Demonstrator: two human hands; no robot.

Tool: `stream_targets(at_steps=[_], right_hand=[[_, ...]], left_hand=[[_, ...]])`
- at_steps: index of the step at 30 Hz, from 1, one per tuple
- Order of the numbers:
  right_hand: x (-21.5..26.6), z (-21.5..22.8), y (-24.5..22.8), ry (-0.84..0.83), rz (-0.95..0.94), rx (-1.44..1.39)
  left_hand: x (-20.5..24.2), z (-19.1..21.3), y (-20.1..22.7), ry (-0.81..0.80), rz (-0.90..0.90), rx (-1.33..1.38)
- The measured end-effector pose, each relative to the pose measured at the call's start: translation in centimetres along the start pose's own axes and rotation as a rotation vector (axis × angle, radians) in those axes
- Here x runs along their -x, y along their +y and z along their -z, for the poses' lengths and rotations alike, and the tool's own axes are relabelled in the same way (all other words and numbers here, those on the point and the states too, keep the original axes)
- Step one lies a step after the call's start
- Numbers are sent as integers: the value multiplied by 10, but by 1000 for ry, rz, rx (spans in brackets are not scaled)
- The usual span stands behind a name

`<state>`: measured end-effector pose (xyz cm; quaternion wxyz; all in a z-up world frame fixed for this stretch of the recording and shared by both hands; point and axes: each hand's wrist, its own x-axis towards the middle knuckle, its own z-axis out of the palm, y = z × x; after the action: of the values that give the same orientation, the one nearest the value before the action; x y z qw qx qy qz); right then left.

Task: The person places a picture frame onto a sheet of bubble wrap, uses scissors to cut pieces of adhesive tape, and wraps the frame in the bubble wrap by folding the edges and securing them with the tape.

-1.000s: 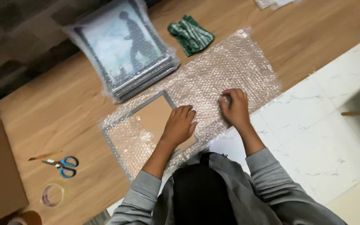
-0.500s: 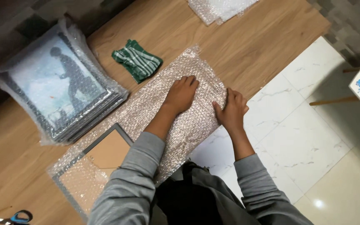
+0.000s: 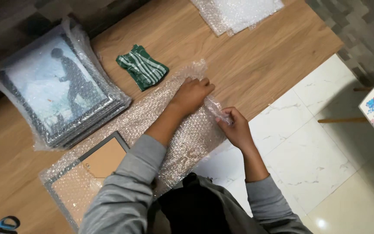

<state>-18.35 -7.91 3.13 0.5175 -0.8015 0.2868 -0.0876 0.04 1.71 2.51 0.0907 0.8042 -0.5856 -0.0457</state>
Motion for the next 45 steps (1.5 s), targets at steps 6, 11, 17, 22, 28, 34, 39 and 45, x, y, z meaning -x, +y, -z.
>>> stream_targets(at_steps=[6,11,17,22,28,34,39,45], right_hand=[[35,-11,-57,-361,114,-334],[64,-55,-104,-634,288,-438],[106,-114,-175,-923,461,-285],[140,-159,-205,-1085,529,-139],[184,-211,-217,-1182,582,-109],[221,-259,-212,-1198,648,-88],[235,-296,-195,-1142,783,21],[246,-326,-183,-1136,752,233]], left_hand=[[93,123,8,57,45,258],[192,163,4,307,96,455],[306,167,8,583,313,590],[390,156,14,769,513,614],[462,122,13,932,647,641],[513,87,3,1055,701,675],[540,79,-2,1120,803,718],[559,36,3,1212,1476,1117]])
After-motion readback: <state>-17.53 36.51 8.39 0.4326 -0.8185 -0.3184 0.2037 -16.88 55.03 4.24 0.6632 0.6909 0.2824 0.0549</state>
